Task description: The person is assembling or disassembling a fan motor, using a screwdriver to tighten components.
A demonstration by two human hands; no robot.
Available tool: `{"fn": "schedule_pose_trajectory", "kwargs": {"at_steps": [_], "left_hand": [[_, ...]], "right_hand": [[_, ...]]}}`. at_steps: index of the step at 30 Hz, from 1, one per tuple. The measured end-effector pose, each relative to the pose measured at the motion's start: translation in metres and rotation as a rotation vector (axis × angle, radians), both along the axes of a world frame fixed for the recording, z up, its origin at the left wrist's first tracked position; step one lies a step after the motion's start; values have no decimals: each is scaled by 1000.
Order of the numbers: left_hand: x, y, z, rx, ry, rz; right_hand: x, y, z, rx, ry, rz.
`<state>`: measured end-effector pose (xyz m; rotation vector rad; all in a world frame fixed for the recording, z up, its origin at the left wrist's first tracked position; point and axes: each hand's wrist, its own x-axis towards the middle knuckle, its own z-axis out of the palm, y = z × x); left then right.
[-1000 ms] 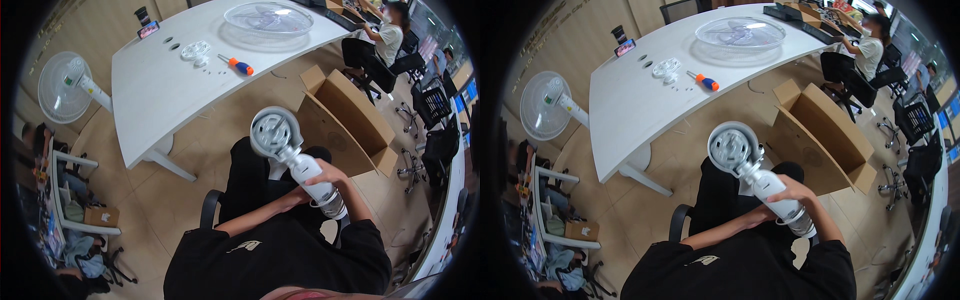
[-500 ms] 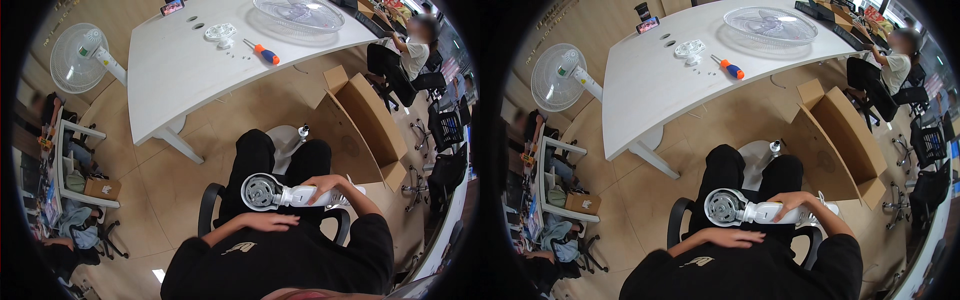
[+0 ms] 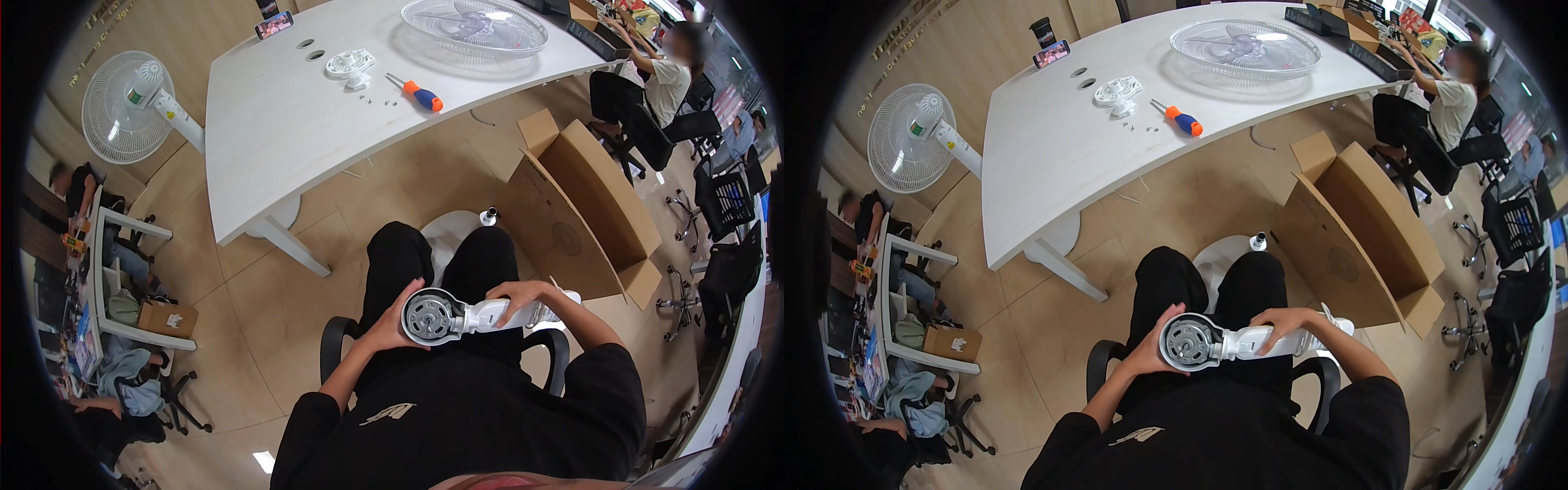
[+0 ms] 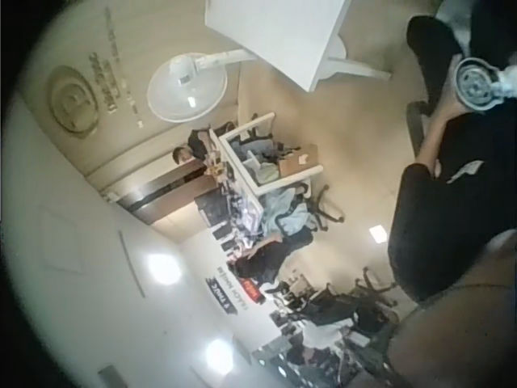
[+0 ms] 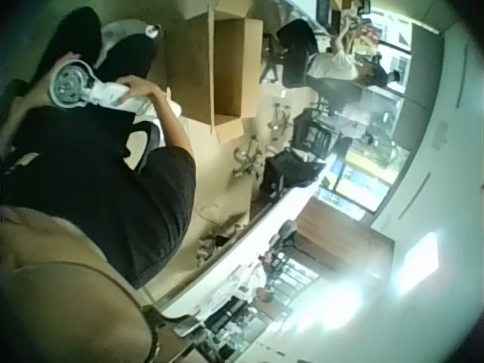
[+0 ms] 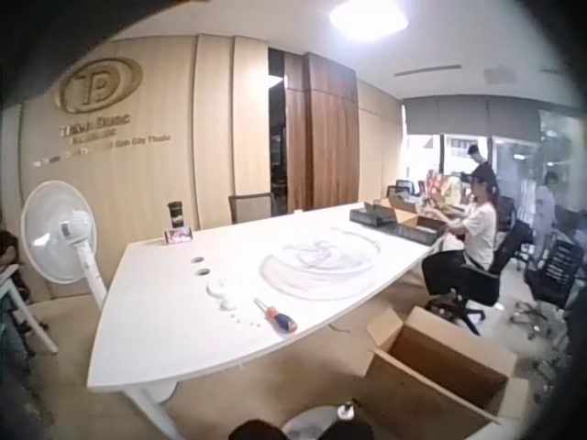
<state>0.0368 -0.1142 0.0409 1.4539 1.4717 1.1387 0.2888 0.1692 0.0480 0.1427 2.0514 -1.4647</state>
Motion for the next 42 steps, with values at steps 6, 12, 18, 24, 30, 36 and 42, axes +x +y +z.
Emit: {"fn": "schedule_pose_trajectory", "kwargs": {"at_steps": [6, 12, 18, 24, 30, 36, 42], "left_hand": [[5, -8, -6, 27, -3, 71], [3, -34, -10, 8, 37, 208], [17, -46, -32, 91, -31, 373], [26, -51, -46, 75, -60, 422], [24, -55, -47, 98, -77, 473], [25, -52, -46, 62, -141, 474], [21, -52, -45, 35, -135, 475]], "right_hand": [[0, -11, 13, 115, 232, -192], [-10, -41, 24, 669, 633, -167], [-30, -42, 6, 681, 812, -162], [-41, -58, 9, 729, 704, -3], [-61, -40, 20, 633, 706, 31], [-124, -4, 68, 479, 877, 43], [-246, 33, 142, 647, 1100, -258]]}}
